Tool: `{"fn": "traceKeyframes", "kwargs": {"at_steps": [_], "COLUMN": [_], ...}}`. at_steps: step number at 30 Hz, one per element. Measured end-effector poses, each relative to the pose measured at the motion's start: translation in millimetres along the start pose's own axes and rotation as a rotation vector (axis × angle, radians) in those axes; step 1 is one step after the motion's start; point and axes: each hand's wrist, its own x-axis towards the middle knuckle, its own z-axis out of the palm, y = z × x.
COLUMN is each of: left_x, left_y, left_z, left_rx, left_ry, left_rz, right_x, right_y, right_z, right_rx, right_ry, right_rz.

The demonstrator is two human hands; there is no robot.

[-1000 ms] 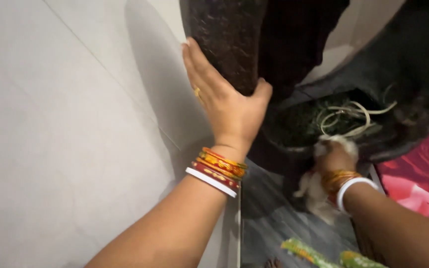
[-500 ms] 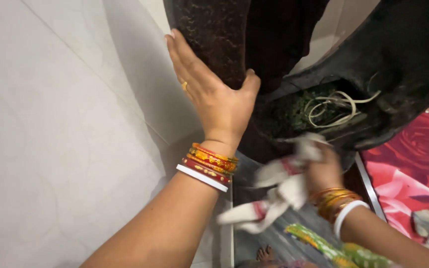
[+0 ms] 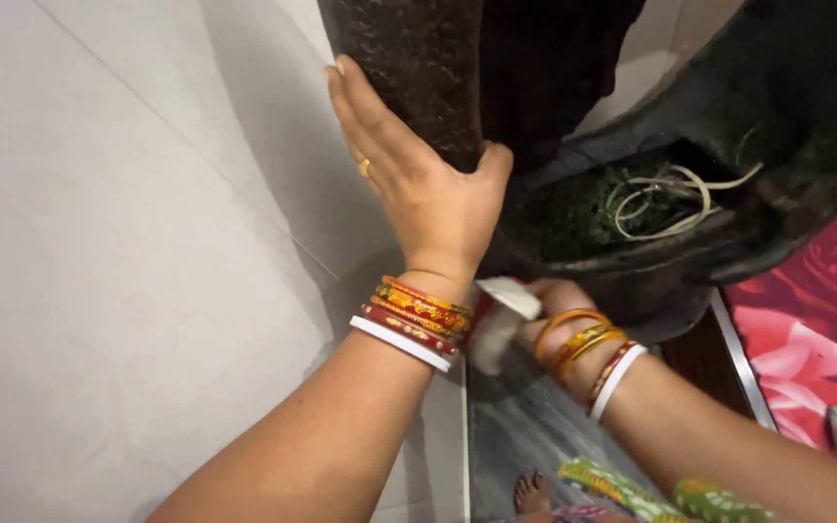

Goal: Cleaning a large decorative sculpture with a buddha head using a spray bottle and cloth.

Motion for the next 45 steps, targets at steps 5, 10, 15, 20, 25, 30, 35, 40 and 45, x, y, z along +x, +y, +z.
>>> {"fn": "traceKeyframes", "kwargs": {"at_steps": [5, 10, 15, 20, 25, 30, 35, 40, 45], "left_x": [7.7, -14.1, -52.0, -146.8, -83.7, -70.9, -109.9, -139.3, -21.3], "left_y": [-12.5, -79.1, -56.8, -84.4, -0.1, 19.6, 16.5, -26.6, 17.8], "left_z": [-27.0, -47.7, -86.1, -64.0, -47.9, 6.1, 24.9, 46.2, -5.7], "left_rx": [-0.088, -0.400, -0.727, -0.937, -0.409, -0.114, -0.111, -0.149, -0.173], "left_ry": [-0.099, -0.075, -0.415, -0.484, 0.214, 0.239, 0.189, 0.186, 0.396], "left_rz": [0.073, -0.492, -1.388, -1.321, -1.149, -0.856, -0.842, -1.023, -0.609], "right_x": [-66.9, -105.7, -118.6, -162.7, -130.2, -165.4, -172.9, -143.6, -129.9], "right_y": [53.1, 48.4, 42.4, 31.1, -57.8, -54.7, -37.7, -53.7, -54.4], "right_z": [69.3, 65.0, 38.3, 48.4, 70.6, 126.5, 124.5, 112.4, 116.4], "right_rx": [-0.058, -0.393, -0.502, -1.065, -1.552, -1.330, -1.484, -1.541, -1.525], "right_ry": [-0.768, -0.680, -0.675, -0.389, -0.225, -0.625, -0.826, -0.803, -0.910], "right_rz": [0.257, 0.199, 0.228, -0.131, -0.843, -0.814, -0.728, -0.641, -0.671]}}
